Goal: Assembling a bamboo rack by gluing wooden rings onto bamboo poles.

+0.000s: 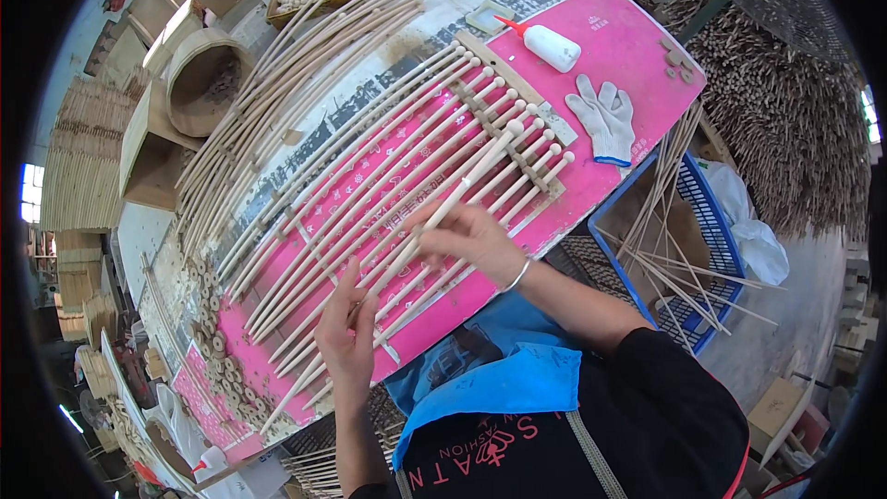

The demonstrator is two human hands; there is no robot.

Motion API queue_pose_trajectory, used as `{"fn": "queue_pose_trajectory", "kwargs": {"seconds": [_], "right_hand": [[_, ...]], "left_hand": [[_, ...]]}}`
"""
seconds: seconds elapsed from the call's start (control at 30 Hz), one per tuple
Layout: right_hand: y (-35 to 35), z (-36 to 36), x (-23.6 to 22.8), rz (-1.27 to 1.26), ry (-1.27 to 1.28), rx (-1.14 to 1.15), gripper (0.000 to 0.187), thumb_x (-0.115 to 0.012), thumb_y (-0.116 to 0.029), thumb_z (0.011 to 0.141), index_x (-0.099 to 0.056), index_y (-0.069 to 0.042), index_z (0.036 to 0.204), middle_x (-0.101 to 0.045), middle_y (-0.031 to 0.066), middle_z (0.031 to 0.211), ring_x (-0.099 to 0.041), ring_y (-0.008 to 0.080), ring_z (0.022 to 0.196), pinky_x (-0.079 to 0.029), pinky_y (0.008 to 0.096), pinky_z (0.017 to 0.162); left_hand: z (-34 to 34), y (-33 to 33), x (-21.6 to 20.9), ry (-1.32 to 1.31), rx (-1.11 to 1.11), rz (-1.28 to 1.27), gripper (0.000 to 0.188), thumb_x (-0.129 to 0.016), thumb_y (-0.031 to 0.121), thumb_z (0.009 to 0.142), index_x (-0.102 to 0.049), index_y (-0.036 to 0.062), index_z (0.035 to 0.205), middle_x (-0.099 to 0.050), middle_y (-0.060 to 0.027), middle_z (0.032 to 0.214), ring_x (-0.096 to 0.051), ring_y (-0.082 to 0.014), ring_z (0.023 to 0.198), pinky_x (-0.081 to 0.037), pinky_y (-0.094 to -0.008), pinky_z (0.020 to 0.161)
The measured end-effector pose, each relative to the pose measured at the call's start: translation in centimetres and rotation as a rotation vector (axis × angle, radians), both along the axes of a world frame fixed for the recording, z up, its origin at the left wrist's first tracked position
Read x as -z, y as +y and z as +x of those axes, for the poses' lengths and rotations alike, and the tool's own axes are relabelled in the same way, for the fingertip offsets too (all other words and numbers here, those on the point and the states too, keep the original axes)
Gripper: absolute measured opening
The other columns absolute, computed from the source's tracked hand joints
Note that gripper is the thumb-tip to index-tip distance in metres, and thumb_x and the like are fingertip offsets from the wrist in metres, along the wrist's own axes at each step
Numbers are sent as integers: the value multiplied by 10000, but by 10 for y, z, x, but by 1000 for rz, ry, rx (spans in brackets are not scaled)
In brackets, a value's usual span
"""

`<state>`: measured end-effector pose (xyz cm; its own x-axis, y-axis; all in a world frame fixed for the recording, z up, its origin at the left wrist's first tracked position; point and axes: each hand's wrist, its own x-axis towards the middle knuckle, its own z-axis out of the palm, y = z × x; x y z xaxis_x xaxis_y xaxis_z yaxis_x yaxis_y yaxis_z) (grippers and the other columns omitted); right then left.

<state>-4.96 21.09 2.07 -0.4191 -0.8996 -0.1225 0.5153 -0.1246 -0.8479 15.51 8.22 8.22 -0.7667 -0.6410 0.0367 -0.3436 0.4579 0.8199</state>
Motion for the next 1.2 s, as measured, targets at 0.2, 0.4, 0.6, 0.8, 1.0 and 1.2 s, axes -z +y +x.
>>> {"fn": "queue_pose_trajectory", "kwargs": {"seconds": [0.2,0.4,0.6,0.8,1.0,1.2], "right_hand": [[16,-32,-8,-42,35,113,297,-701,-201,1034,-686,-15,1265,-703,33,983,-672,78,791,-596,246,691],[24,-47,13,-9,58,95,339,-727,-257,1021,-687,-14,1255,-688,22,923,-656,74,760,-555,224,651],[28,-43,-6,-33,-4,79,369,-740,-279,1012,-671,-15,1260,-694,15,926,-654,64,753,-526,207,632],[31,-52,10,44,-2,68,360,-727,-242,1019,-663,-38,1309,-667,-7,923,-653,59,768,-537,207,657],[30,-52,1,-15,-29,66,386,-712,-207,1026,-638,-26,1360,-659,-15,899,-635,51,752,-531,209,646],[21,-63,10,126,-14,123,307,-722,-262,1024,-669,-14,1197,-676,-11,856,-641,53,701,-527,208,572]], "left_hand": [[16,-5,0,-23,-34,34,414,-710,6,974,-672,16,1386,-698,-68,948,-652,-121,816,-550,-276,748],[15,-6,6,30,-28,-68,344,-728,-19,930,-734,19,1272,-724,-130,1002,-700,-184,859,-561,-313,744],[8,-8,-3,-5,5,-106,260,-724,-56,902,-758,-4,1155,-721,-138,1000,-707,-234,888,-555,-328,782],[6,-15,2,-26,44,-141,250,-722,-58,905,-756,-8,1148,-726,-142,1009,-710,-238,900,-556,-327,791],[6,-21,7,-21,31,-97,250,-717,-54,919,-759,-4,1160,-732,-139,1012,-719,-228,904,-561,-324,776],[-9,-30,6,-59,63,-74,245,-684,-69,946,-741,-28,1181,-707,-120,1036,-693,-174,941,-546,-282,802]]}}
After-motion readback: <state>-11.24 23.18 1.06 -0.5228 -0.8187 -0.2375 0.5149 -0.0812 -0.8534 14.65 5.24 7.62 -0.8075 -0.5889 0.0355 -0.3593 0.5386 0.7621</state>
